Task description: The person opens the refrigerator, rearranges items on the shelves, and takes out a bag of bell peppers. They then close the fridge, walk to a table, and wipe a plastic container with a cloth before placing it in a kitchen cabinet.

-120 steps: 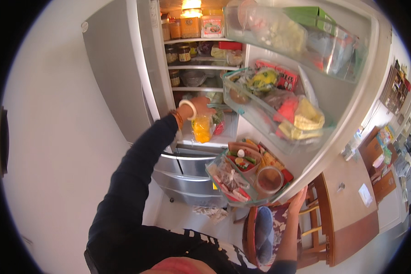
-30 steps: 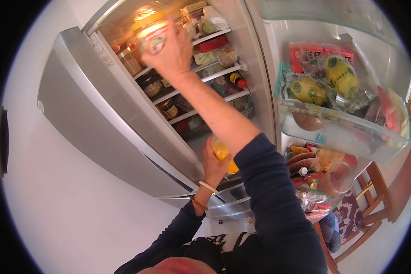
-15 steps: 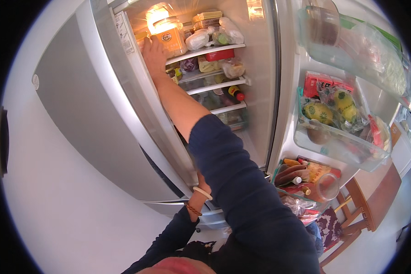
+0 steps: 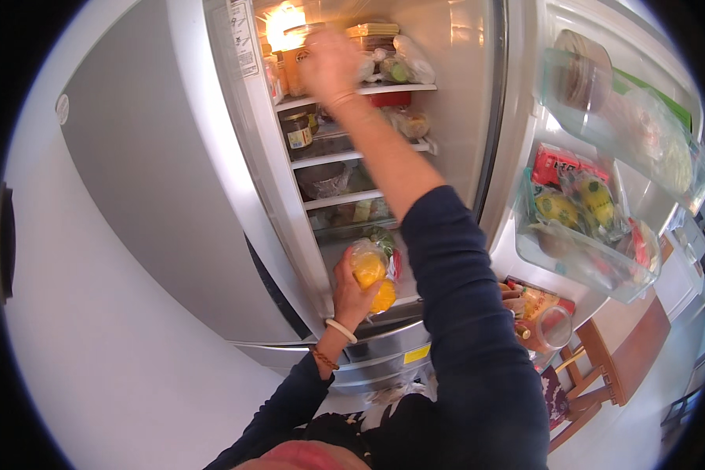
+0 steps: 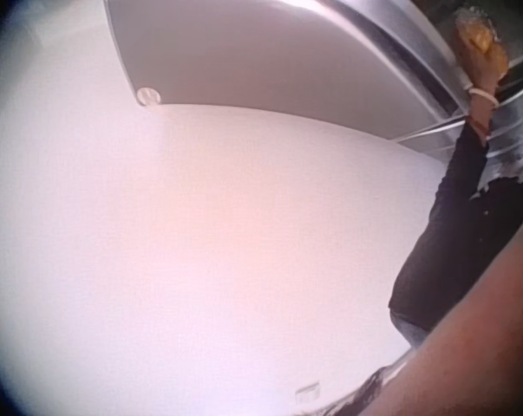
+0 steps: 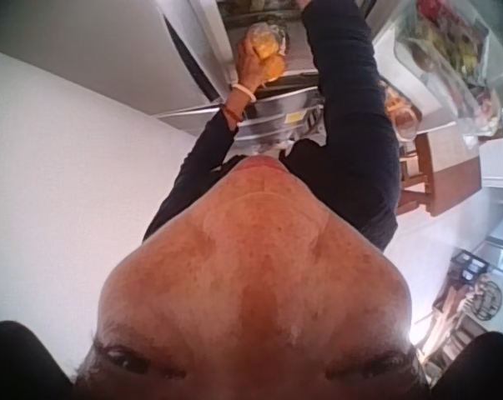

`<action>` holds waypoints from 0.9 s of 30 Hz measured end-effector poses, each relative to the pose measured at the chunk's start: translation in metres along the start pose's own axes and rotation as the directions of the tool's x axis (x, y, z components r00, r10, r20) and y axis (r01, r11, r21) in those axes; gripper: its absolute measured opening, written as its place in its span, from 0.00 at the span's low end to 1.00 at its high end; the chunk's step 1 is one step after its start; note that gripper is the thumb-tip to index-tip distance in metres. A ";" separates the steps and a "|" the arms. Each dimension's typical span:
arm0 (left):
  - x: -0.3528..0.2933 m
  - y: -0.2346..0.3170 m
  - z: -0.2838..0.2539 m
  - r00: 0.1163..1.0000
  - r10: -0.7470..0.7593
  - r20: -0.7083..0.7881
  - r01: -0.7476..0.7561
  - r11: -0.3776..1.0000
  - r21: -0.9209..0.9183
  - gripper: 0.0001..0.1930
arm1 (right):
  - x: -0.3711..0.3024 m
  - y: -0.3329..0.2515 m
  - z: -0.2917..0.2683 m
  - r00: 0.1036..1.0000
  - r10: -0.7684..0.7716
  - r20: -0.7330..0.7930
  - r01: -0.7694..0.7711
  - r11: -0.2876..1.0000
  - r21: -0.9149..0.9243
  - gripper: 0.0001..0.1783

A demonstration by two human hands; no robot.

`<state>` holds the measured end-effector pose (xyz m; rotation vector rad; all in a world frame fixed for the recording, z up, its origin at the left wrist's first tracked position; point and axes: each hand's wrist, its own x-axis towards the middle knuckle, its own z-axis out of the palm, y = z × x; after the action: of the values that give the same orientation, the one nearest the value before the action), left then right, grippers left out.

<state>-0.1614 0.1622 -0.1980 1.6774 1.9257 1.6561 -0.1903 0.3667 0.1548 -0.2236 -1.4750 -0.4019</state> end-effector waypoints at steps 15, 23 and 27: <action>0.005 -0.012 0.003 1.000 0.021 -0.017 -0.021 0.999 -0.024 0.48 | 0.018 0.094 -0.006 0.905 0.403 -0.133 -0.408 0.913 -0.008 0.22; 0.003 -0.009 0.002 0.998 0.032 -0.051 -0.034 0.999 -0.042 0.47 | 0.047 0.153 -0.046 0.525 0.778 0.345 -0.704 0.624 -0.338 0.30; 0.001 -0.009 0.001 0.999 -0.012 -0.041 0.010 0.999 -0.052 0.47 | 0.048 0.144 -0.047 0.421 0.540 0.729 -0.166 0.836 -0.523 0.35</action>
<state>-0.1671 0.1658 -0.2042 1.6241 1.8886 1.7348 -0.0880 0.4735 0.2123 -1.2101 -2.2650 -0.1914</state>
